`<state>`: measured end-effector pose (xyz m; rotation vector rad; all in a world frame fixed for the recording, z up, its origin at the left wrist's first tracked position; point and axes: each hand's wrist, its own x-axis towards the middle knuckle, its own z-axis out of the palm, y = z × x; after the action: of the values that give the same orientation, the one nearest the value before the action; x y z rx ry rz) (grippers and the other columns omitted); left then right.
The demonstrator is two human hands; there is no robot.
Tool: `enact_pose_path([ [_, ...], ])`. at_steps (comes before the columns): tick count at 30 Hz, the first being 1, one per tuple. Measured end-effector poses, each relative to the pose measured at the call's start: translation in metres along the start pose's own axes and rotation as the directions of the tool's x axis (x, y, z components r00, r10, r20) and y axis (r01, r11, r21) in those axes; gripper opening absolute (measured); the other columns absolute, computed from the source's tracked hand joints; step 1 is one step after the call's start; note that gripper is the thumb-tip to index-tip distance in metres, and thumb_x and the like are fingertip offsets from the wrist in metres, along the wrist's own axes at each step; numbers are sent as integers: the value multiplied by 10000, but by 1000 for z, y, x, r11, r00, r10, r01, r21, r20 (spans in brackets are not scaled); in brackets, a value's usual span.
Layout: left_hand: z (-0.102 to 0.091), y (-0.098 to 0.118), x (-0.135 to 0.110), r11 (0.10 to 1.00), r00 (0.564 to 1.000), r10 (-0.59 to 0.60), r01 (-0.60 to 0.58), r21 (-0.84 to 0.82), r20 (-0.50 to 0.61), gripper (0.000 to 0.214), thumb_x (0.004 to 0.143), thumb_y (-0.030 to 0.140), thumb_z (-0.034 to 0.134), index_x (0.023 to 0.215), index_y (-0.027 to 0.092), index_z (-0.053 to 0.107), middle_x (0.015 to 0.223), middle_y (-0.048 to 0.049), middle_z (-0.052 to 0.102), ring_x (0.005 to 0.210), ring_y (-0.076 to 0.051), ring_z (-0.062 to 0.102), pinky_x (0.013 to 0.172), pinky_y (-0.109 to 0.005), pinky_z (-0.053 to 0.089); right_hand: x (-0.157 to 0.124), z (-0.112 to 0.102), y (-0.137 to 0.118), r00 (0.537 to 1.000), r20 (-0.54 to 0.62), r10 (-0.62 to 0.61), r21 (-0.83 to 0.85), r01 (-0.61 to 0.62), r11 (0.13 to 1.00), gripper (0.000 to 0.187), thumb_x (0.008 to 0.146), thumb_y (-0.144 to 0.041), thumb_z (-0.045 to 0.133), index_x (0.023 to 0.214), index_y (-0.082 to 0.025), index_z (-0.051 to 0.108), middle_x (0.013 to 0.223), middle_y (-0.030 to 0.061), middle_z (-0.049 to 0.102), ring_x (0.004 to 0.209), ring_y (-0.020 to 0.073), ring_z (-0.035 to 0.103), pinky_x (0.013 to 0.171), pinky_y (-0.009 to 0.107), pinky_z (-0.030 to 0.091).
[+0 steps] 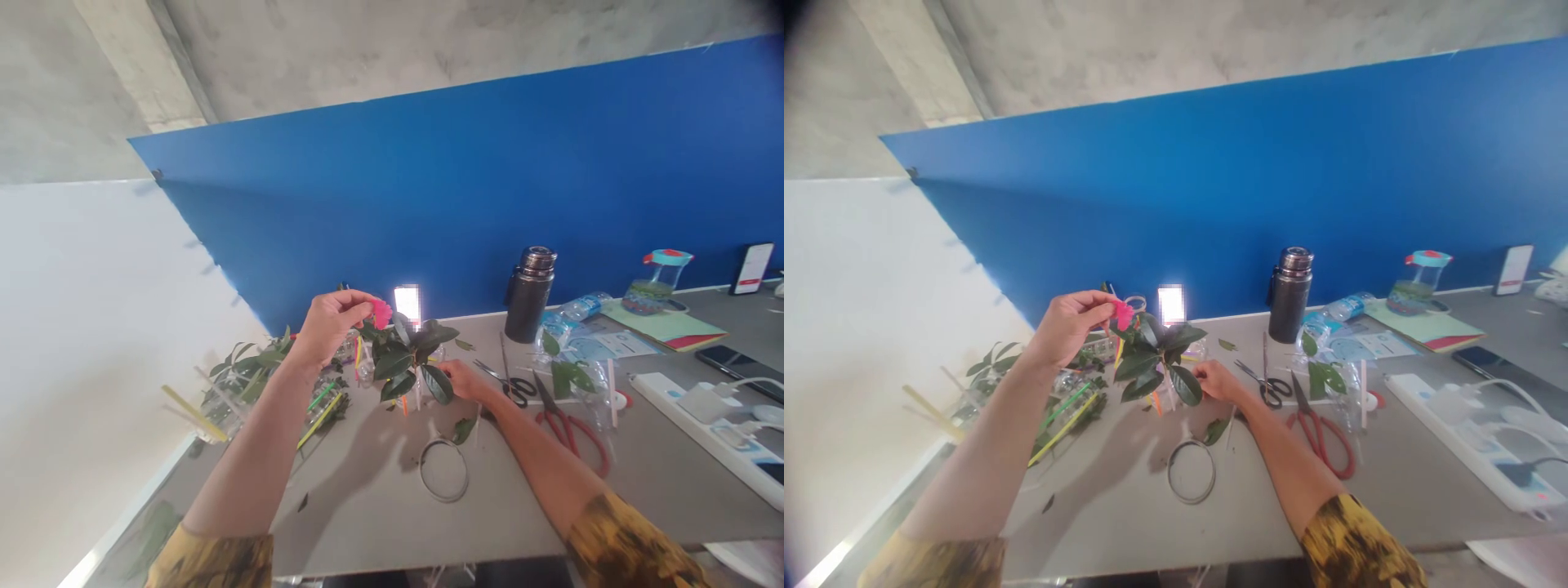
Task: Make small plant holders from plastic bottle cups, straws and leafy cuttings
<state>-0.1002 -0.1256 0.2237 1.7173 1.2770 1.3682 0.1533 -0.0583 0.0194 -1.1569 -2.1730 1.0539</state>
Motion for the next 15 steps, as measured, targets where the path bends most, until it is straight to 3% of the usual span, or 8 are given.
enact_pose_path([
  [3,11,21,0,966,985,83,-117,231,151,191,821,361,707,847,193,794,871,-48,760,780,-171,643,712,-293,483,0,0,0,1000,0,-1,18,1,1000,109,753,-129,556,729,-164,656,690,42,675,701,204,607,650,283,455],
  [7,26,40,7,924,951,80,-182,335,297,201,809,385,704,778,200,775,945,-55,765,757,-167,633,690,-291,479,-1,0,-1,1000,-8,8,41,-8,999,99,770,-151,562,725,-161,650,685,47,674,698,202,610,649,278,460],
  [11,36,42,17,864,910,16,-221,453,414,227,797,404,692,712,204,757,956,-60,752,764,-176,629,688,-299,476,-2,0,-2,1000,-13,22,49,-21,999,88,779,-190,581,723,-174,647,687,46,678,699,207,618,650,274,473],
  [15,42,35,26,786,890,-7,-277,553,456,219,781,371,684,659,193,723,922,-62,739,809,-202,642,724,-318,467,-2,0,-2,1000,-11,16,56,-15,998,107,790,-221,585,706,-181,638,685,43,672,682,198,620,663,270,483],
])
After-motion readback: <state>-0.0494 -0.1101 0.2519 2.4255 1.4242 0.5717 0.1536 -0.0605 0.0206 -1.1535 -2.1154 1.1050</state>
